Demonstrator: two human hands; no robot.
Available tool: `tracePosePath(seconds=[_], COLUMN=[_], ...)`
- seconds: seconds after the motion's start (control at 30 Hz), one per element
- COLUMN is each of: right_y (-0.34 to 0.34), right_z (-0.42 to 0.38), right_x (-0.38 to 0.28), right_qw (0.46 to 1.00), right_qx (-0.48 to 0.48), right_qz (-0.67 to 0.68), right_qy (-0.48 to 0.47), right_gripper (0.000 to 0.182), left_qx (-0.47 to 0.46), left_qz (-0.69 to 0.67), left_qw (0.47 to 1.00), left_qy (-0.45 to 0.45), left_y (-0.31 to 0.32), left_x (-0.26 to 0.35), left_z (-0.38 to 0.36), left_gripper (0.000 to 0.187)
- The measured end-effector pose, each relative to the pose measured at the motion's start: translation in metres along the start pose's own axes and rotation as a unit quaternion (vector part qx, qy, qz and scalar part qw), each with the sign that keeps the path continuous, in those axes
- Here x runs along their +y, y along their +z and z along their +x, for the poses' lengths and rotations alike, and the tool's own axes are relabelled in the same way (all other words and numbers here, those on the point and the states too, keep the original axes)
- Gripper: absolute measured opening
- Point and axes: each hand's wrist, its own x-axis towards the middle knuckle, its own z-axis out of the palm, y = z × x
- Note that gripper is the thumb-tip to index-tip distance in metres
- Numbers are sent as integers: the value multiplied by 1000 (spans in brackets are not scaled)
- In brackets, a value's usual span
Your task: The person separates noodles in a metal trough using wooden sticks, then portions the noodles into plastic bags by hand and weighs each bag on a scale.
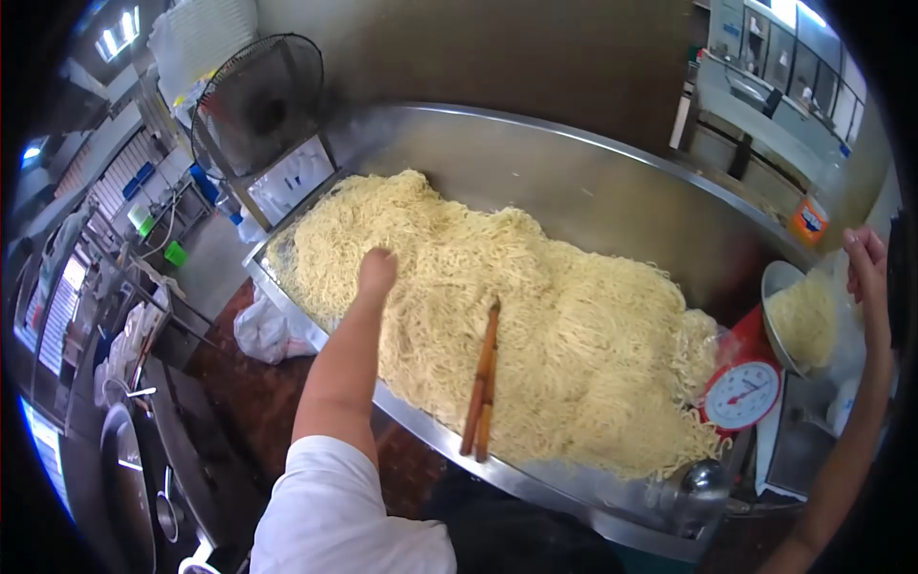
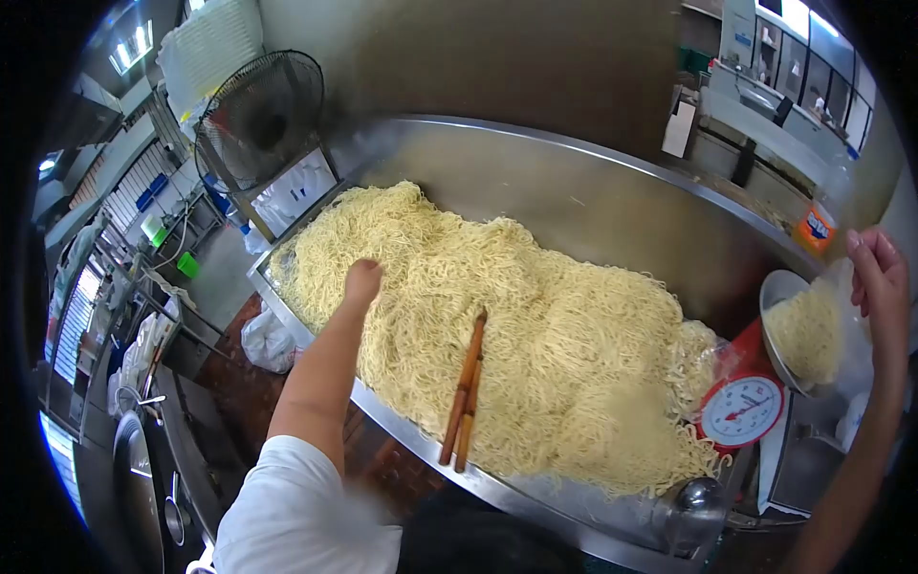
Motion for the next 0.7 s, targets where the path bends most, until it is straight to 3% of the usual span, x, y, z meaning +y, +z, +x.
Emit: tracePosePath(seconds=[0.07, 0.17, 0.2, 0.3, 0.33, 0.4, 0.5, 0.53, 0.7], right_y=[27, 78, 102, 164, 183, 220, 253, 267, 360], right_z=[-8, -8, -11, -18, -27, -41, -37, -36, -31], right_x=[-34, -80, -103, -163, -193, -254, -294, -302, -359], right_qw=[1000, 997, 997, 973, 968, 957, 923, 921, 935], right_qx=[-8, -53, -50, -89, -110, -147, -185, -178, -300], right_qz=[-15, -46, -55, -177, -191, -218, -255, -238, -62], right_qy=[18, -24, -28, -114, -118, -126, -221, -251, -180], right_gripper=[27, 23, 23, 23, 23, 23, 23, 24, 27], left_qx=[16, -9, 4, -70, -56, -31, -38, -32, -34], left_qz=[38, -2, 26, 8, 7, -1, -73, -103, -267], left_qw=[999, 996, 999, 996, 998, 999, 996, 990, 918], left_qy=[8, -86, -34, -47, -28, 30, 45, 91, 290], left_y=[11, 0, 0, 35, 38, 21, -47, -67, -168], left_x=[-95, -116, -120, -156, -163, -147, -79, -61, 52], left_z=[39, 44, 47, 74, 82, 107, 133, 142, 130], left_gripper=[34, 37, 41, 44, 47, 46, 45, 43, 34])
